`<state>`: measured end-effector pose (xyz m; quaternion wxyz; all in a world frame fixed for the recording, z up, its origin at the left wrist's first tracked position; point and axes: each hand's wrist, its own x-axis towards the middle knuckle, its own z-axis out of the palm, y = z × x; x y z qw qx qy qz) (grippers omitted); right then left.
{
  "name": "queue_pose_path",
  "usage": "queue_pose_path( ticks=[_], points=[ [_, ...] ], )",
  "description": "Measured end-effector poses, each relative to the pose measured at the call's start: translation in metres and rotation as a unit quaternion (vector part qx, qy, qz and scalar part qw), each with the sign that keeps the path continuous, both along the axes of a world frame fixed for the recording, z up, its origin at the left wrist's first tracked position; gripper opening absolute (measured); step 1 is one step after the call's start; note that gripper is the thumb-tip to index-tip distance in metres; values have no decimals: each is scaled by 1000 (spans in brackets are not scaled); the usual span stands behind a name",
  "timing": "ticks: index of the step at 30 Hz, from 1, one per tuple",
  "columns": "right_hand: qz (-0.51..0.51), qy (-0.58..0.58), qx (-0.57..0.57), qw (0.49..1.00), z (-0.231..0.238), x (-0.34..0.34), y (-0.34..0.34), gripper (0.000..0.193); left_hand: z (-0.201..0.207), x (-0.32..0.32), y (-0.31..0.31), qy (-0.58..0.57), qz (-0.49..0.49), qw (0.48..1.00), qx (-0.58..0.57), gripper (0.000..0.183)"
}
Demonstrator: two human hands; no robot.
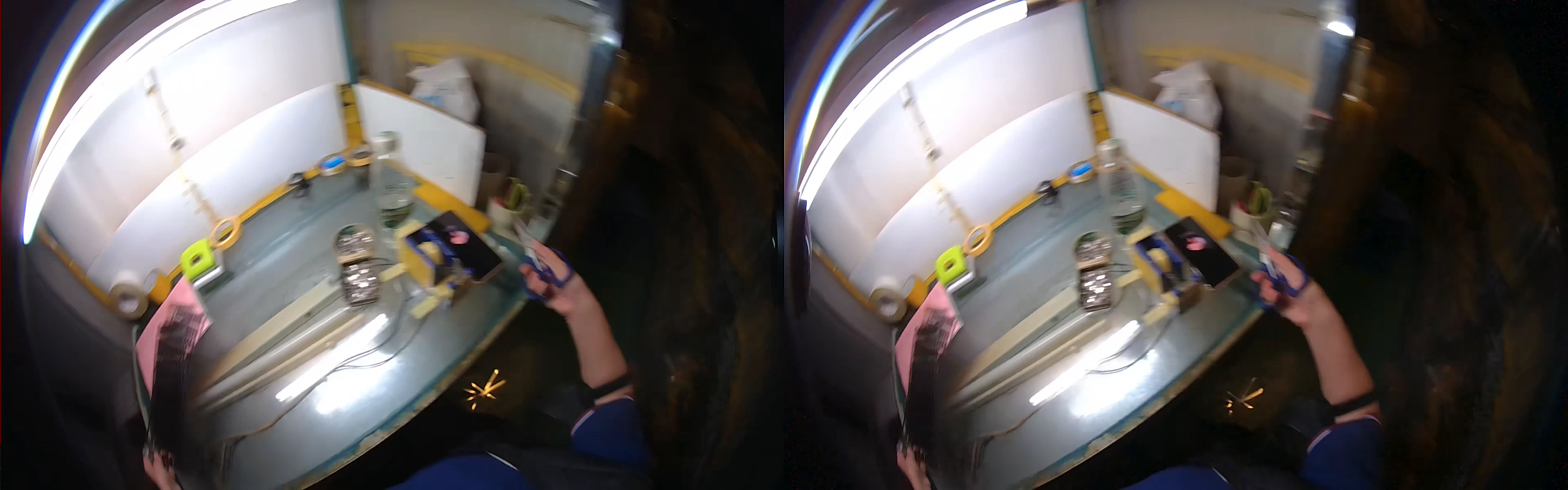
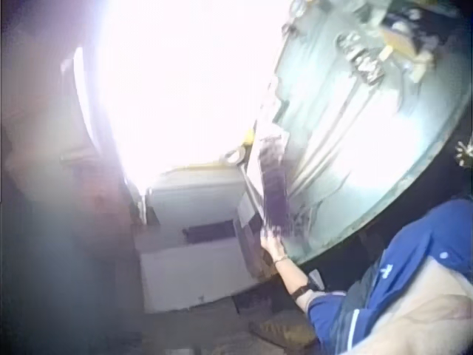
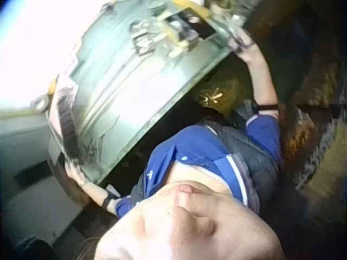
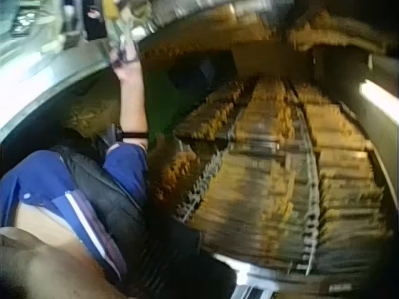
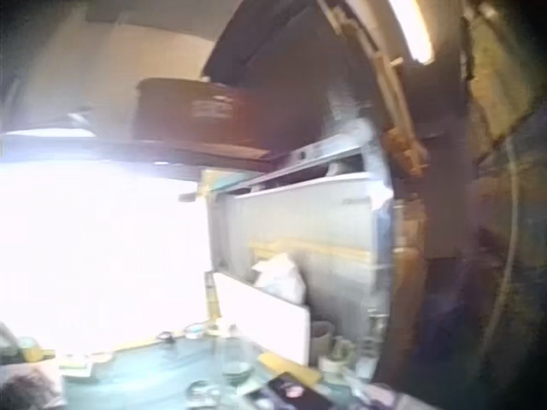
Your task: Cutting and arranging metal mesh strips on a light box workbench.
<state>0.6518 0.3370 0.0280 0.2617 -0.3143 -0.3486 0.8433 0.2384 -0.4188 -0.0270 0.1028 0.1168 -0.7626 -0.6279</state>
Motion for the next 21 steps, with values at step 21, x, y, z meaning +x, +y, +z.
queue_pose_path(
  ticks=[21],
  points=[
    [-185, -224, 637, 714, -3, 22, -44, 20, -17, 293, 140, -281, -412, 850, -169, 32]
  ],
)
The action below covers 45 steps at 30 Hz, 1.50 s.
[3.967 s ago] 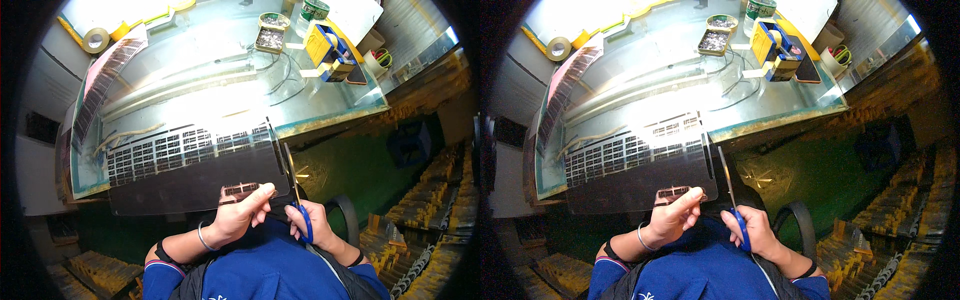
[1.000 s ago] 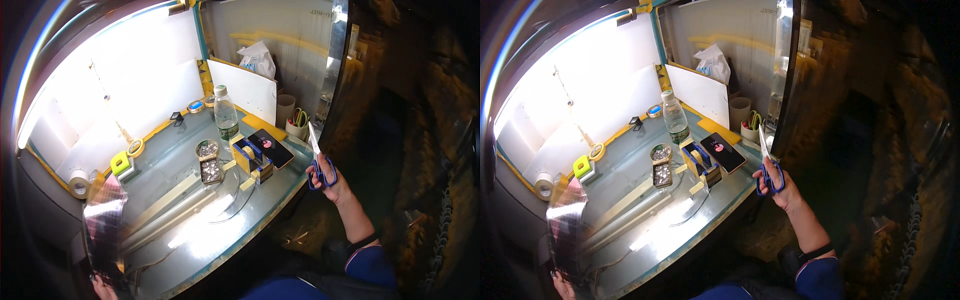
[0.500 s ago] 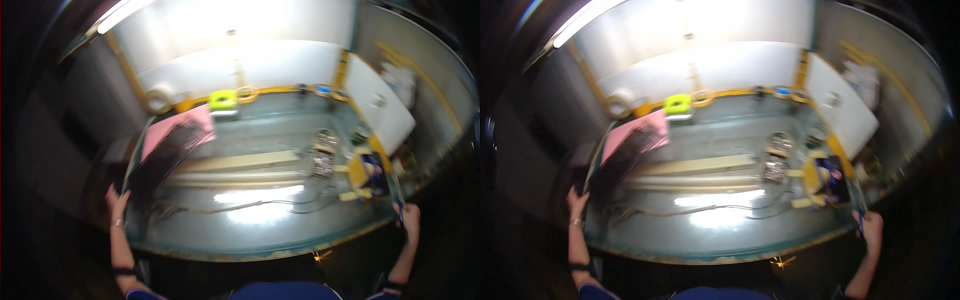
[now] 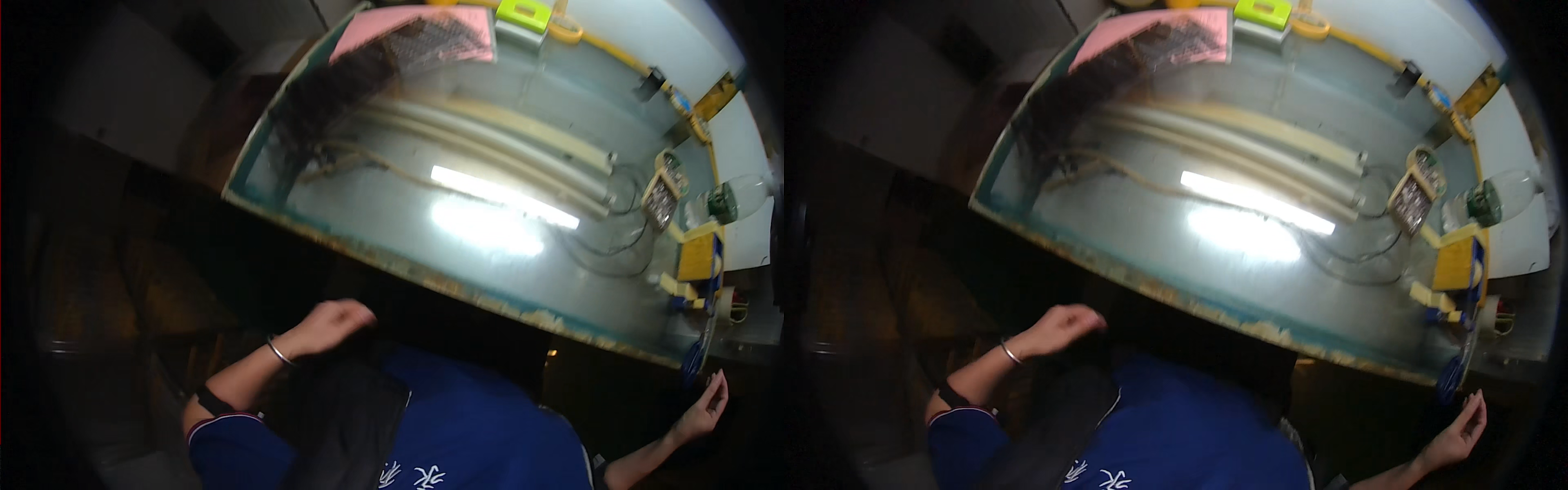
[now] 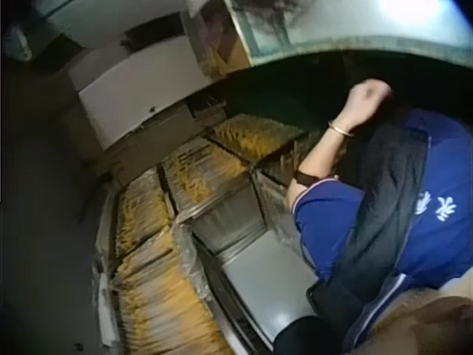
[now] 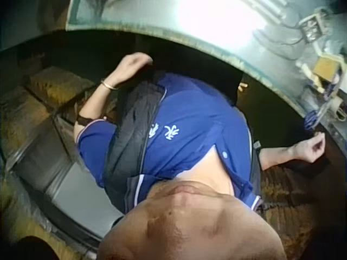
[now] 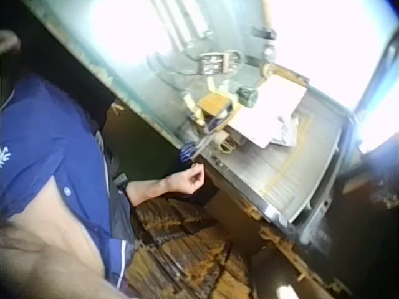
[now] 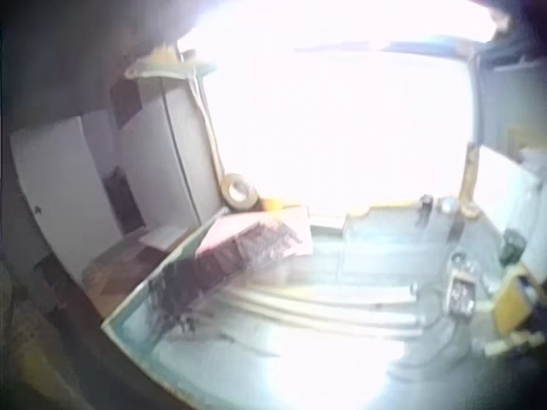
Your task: Cutting and arranging metal mesh strips on a light box workbench.
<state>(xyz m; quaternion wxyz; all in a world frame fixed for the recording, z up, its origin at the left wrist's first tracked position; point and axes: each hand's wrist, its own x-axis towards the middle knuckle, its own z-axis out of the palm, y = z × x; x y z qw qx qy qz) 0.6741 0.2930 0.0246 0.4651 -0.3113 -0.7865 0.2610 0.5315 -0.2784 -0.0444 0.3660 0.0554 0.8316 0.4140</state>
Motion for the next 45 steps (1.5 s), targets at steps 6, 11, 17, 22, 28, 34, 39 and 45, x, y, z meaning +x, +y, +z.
queue_pose_path(
  ticks=[6, 11, 17, 22, 28, 34, 39, 45],
  points=[
    [169, -63, 21, 983, -1, 1, -65, 14, -123, 112, -40, -106, 375, 915, 100, 38],
    [256, -32, -35, 965, -13, -9, -81, 13, -49, 56, 53, -101, 16, 948, 301, 42],
    [333, -30, -58, 941, -19, -5, -95, 12, -1, 43, 18, -354, -81, 924, 116, 44],
    [322, -36, -101, 941, -31, -1, -98, 11, -38, 131, -116, -279, -441, 850, 76, 27],
    [326, -51, -69, 941, -33, -21, -105, 8, -88, 225, -75, -424, 410, 783, -197, 39],
    [339, -45, -85, 936, -34, -34, -105, 9, -124, 248, -38, -440, 573, 687, 78, 42],
    [349, -39, -100, 931, -41, -41, -103, 9, -126, 232, -28, -437, 560, 694, 115, 44],
    [342, -45, -96, 934, -38, -39, -102, 9, -124, 220, -23, -434, 555, 697, 134, 47]
  ],
)
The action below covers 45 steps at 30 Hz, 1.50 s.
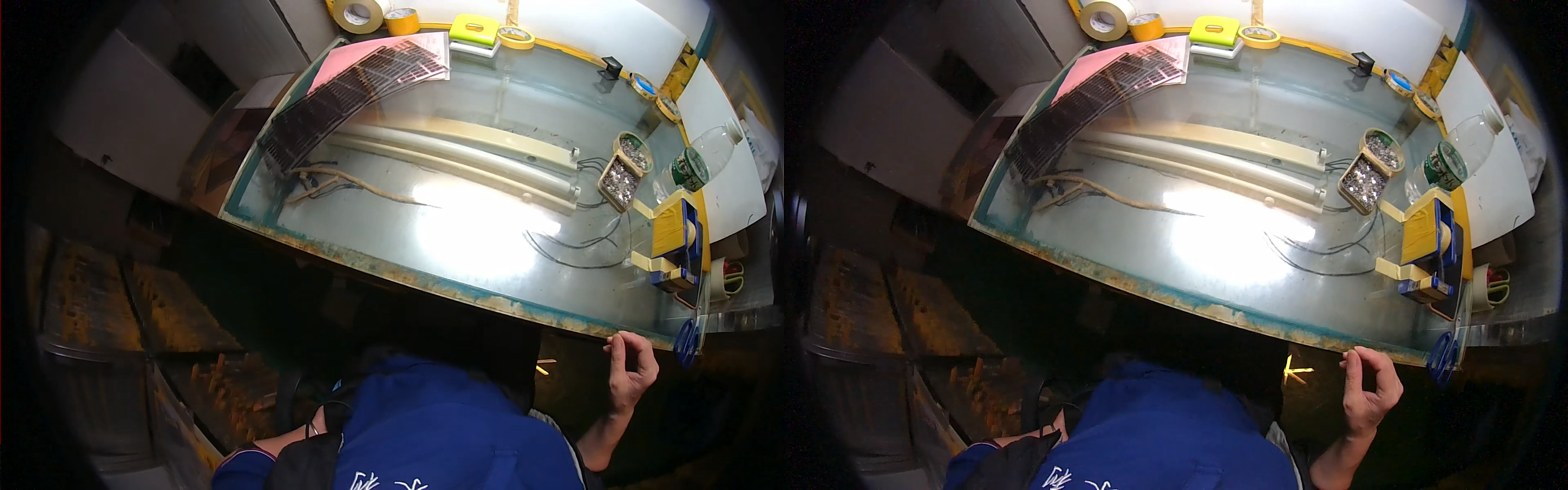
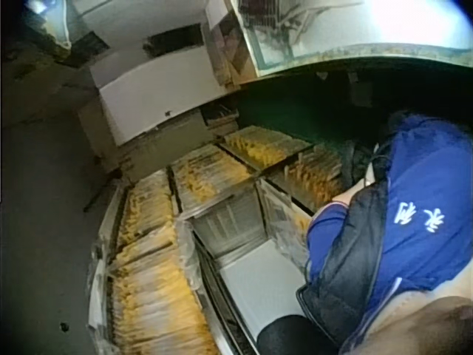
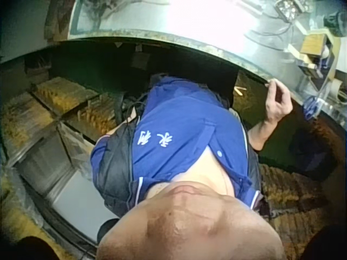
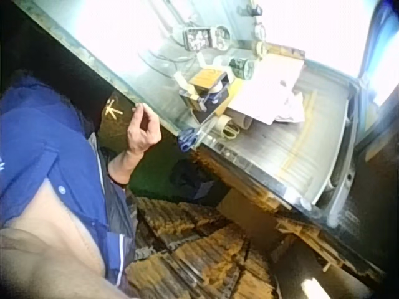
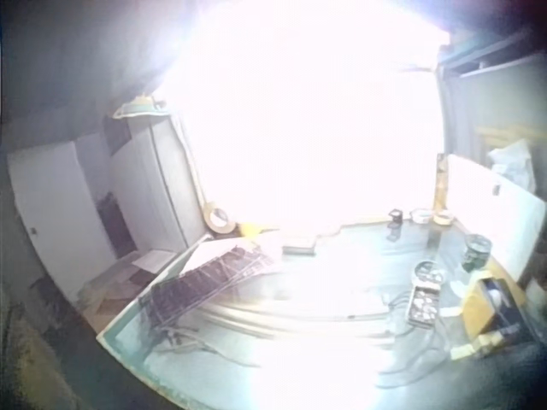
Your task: Cutting and arranging metal mesh strips on a light box workbench.
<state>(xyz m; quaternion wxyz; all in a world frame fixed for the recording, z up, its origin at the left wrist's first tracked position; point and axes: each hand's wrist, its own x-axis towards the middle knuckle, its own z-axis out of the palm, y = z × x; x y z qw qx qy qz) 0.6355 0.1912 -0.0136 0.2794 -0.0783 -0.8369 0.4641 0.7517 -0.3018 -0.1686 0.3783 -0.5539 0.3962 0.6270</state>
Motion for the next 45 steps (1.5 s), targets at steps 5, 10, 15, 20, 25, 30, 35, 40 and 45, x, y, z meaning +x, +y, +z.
queue_pose_path(
  ticks=[5, 10, 15, 20, 25, 30, 35, 40, 45],
  points=[
    [-7, 0, 0, 1000, -1, 2, 2, 9, -4, -6, 1, -1, -1, 1000, 14, 49],
    [-9, 1, -9, 1000, -1, 1, 2, 9, -8, -10, 0, -2, -6, 1000, 31, 51],
    [8, -10, -5, 1000, 2, -4, -1, 7, 2, -25, -21, -44, -75, 993, 83, 53],
    [15, -8, 39, 999, 13, -7, -2, 6, 165, -208, 4, 264, -386, 879, -94, 49],
    [0, 6, 53, 999, 21, -19, -8, 6, 272, -373, 14, 553, -433, 632, -326, 35],
    [-34, -18, 53, 998, 26, -11, -16, 3, 252, -492, -49, 484, -515, 471, -527, 100],
    [-82, -53, 98, 990, 47, -15, -22, 6, 218, -571, -43, 400, -583, 443, -551, 121],
    [-85, -92, 94, 988, 54, -43, -38, 3, 223, -581, -29, 373, -618, 482, -496, 106],
    [4, -62, 182, 981, 70, -81, -49, 7, 229, -553, -16, 363, -619, 452, -529, 104]
  ],
)
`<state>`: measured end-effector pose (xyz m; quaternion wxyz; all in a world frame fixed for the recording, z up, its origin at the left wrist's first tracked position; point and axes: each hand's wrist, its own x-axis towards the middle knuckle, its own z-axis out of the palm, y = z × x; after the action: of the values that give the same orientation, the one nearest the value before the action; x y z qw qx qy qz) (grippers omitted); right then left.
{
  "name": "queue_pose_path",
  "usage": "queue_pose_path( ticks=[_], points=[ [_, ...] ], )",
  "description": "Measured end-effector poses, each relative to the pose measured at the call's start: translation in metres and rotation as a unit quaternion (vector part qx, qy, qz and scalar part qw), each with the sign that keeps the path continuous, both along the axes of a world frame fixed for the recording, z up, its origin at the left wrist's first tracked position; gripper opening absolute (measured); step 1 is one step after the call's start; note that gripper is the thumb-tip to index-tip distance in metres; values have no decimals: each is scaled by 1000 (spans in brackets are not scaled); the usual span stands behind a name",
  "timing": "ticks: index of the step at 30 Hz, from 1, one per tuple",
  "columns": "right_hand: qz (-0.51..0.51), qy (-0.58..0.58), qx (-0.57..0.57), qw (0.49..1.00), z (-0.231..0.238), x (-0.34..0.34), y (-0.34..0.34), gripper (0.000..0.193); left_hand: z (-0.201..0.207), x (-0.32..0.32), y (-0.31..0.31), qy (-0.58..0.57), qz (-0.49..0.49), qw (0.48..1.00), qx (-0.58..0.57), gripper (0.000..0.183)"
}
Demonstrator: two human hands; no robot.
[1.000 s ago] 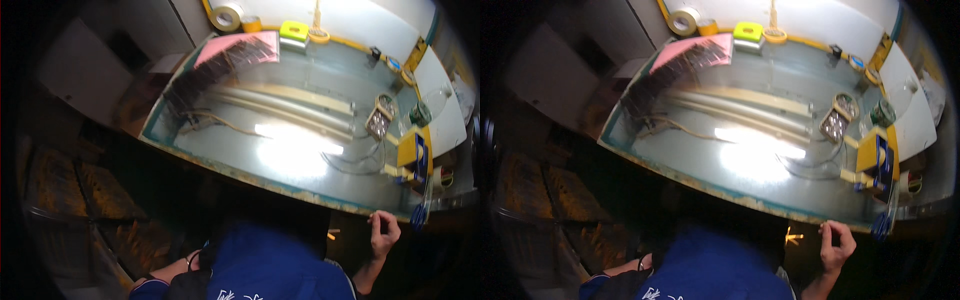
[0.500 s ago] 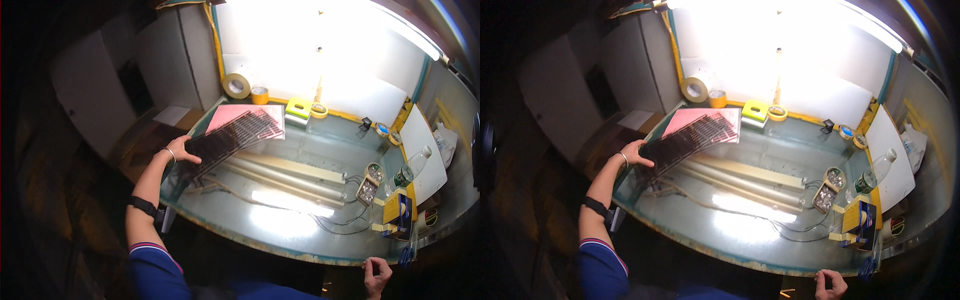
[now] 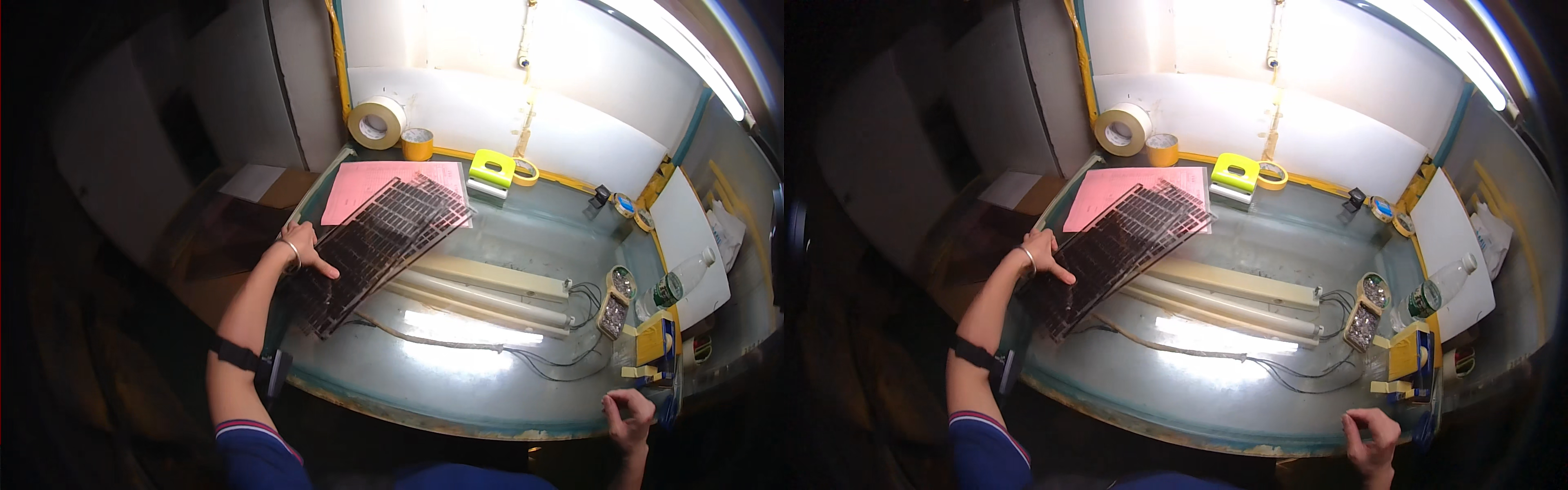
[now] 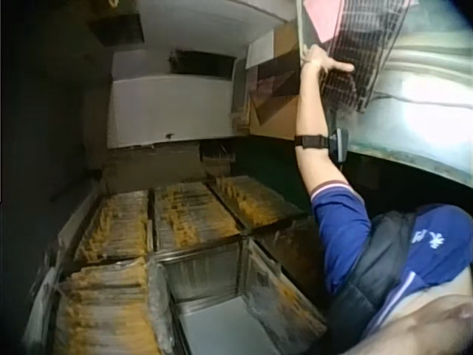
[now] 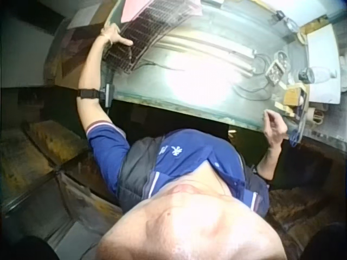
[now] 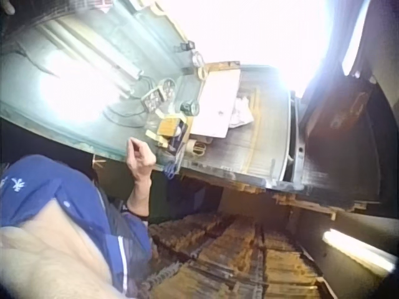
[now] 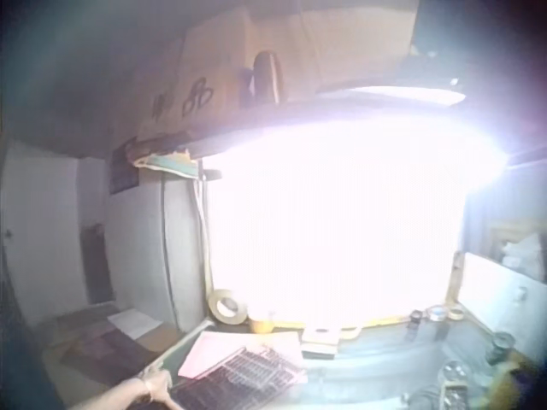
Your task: Cutting and arranging metal mesh strips on a light box workbench.
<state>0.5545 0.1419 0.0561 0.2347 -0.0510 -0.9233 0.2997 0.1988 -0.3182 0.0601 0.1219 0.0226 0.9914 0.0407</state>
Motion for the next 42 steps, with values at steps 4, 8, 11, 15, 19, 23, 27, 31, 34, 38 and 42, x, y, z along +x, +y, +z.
queue_pose_path(
  ticks=[4, 8, 11, 15, 19, 23, 27, 31, 34, 38, 42],
  points=[
    [64, -3, 58, 996, 22, -23, -13, 7, -9, 10, 6, -2, -22, 993, 118, 106],
    [136, -37, 55, 988, 40, -38, -21, 8, -16, 22, 5, 42, -65, 981, 179, 85],
    [154, -147, -3, 977, 46, -53, -18, 26, 8, 52, 23, 13, -114, 966, 232, 44],
    [127, -163, -50, 977, 25, -70, 5, 82, 24, 103, 57, 83, -244, 897, 359, 24],
    [85, -69, -136, 985, 7, -97, 21, 117, 65, 141, 90, 109, -326, 865, 365, 18],
    [160, -31, -335, 928, 28, -95, 15, 75, 86, 159, 107, 129, -427, 846, 292, 18],
    [230, -69, -347, 906, 21, -81, 10, 32, 73, 170, 108, 156, -405, 850, 298, 31],
    [173, -49, -255, 950, 12, -62, 6, 14, 74, 183, 100, 391, -411, 792, 225, 57],
    [148, -49, -291, 944, 9, -50, 6, 14, 42, 182, 67, 523, -216, 746, 352, 93],
    [184, -55, -344, 919, 3, -57, -7, 13, -23, 166, 30, 53, -129, 668, 731, 73],
    [167, -29, -310, 935, 1, -62, -9, 14, -26, 168, 66, 54, -162, 738, 652, 19]
  ],
)
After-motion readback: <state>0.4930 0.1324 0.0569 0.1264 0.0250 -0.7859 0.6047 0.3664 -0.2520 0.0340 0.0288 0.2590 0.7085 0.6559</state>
